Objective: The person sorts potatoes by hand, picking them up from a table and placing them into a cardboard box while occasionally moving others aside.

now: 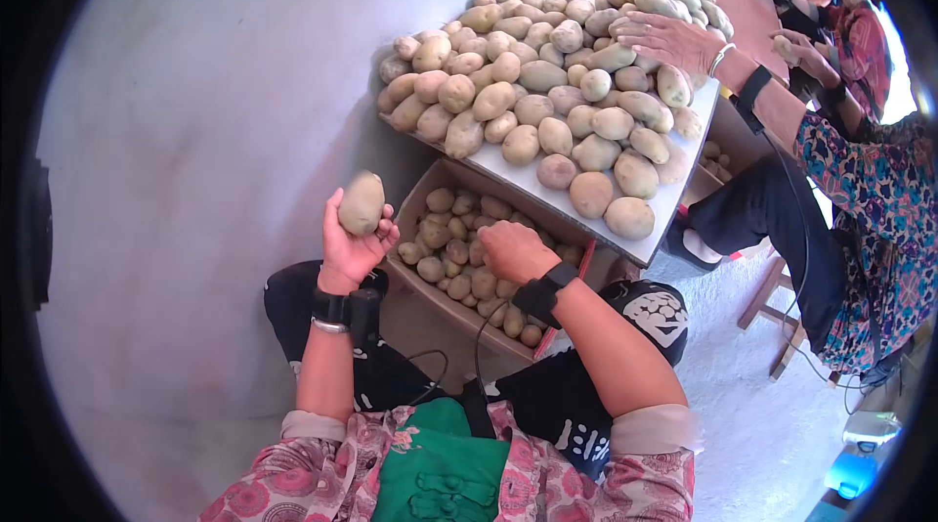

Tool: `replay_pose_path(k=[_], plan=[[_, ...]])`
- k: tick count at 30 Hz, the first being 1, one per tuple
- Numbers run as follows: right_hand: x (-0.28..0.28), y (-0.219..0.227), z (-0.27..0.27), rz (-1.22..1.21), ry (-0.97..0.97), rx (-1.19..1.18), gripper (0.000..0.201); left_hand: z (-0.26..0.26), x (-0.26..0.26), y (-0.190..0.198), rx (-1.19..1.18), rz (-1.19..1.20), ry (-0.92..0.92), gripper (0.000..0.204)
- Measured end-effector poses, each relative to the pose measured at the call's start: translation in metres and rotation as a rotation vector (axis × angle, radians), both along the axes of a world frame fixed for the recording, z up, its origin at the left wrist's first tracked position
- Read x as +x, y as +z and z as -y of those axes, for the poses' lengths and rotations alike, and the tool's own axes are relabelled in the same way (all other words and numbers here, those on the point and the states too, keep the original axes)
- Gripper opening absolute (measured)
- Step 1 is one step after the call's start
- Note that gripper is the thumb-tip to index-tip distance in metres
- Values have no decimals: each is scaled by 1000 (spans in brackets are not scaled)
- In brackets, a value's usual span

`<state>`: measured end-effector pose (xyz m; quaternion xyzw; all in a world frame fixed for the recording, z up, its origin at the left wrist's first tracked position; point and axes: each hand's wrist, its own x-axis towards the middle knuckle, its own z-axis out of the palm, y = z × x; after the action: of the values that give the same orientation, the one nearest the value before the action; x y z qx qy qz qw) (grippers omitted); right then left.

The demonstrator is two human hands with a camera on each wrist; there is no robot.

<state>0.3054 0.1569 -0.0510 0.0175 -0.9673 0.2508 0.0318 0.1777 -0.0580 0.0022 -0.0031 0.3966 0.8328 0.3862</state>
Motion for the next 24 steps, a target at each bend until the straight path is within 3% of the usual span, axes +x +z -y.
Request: replay_pose_path(k=[1,3,5,7,9,10,11,13,14,15,16,17,19,21,23,24], plan=[[0,-8,0,107,-5,24,12,2,-5,-8,2,17,-4,47],[9,-27,2,236,-43,35,15,-2,-19,-29,-233,-88,112,41],[22,-44,-1,467,-117,112,21,-3,-39,-59,-293,-48,67,39],[46,-67,-13,554,-180,138,24,4,-60,-101,-667,-154,131,42],[68,-87,-31,467,-381,123,23,9,-73,-124,-797,-236,116,44],[77,-79,-37,509,-488,110,27,14,-83,-138,-927,-320,133,46],[80,-120,-50,558,-604,143,28,20,-95,-158,-929,-305,118,46],[86,-114,-61,679,-668,-14,34,37,-121,-205,-1119,-558,203,44],[86,-134,-75,683,-674,-16,34,43,-128,-212,-1147,-483,74,39],[88,-172,-92,751,-502,-1,40,41,-120,-202,-1148,-484,70,39],[87,-193,-102,815,-326,15,47,35,-105,-183,-1077,-348,-79,37],[82,-171,-98,820,-328,10,47,32,-97,-173,-1000,-212,-227,35],[71,-94,-84,657,-757,-147,57,36,-98,-187,-1005,-189,-207,34],[65,-146,-107,533,-812,-272,64,44,-104,-196,-927,-155,-251,36],[67,-192,-120,559,-709,-51,65,44,-102,-191,-946,-154,-259,37],[70,-198,-115,531,-698,-69,59,43,-101,-191,-955,-146,-286,37]])
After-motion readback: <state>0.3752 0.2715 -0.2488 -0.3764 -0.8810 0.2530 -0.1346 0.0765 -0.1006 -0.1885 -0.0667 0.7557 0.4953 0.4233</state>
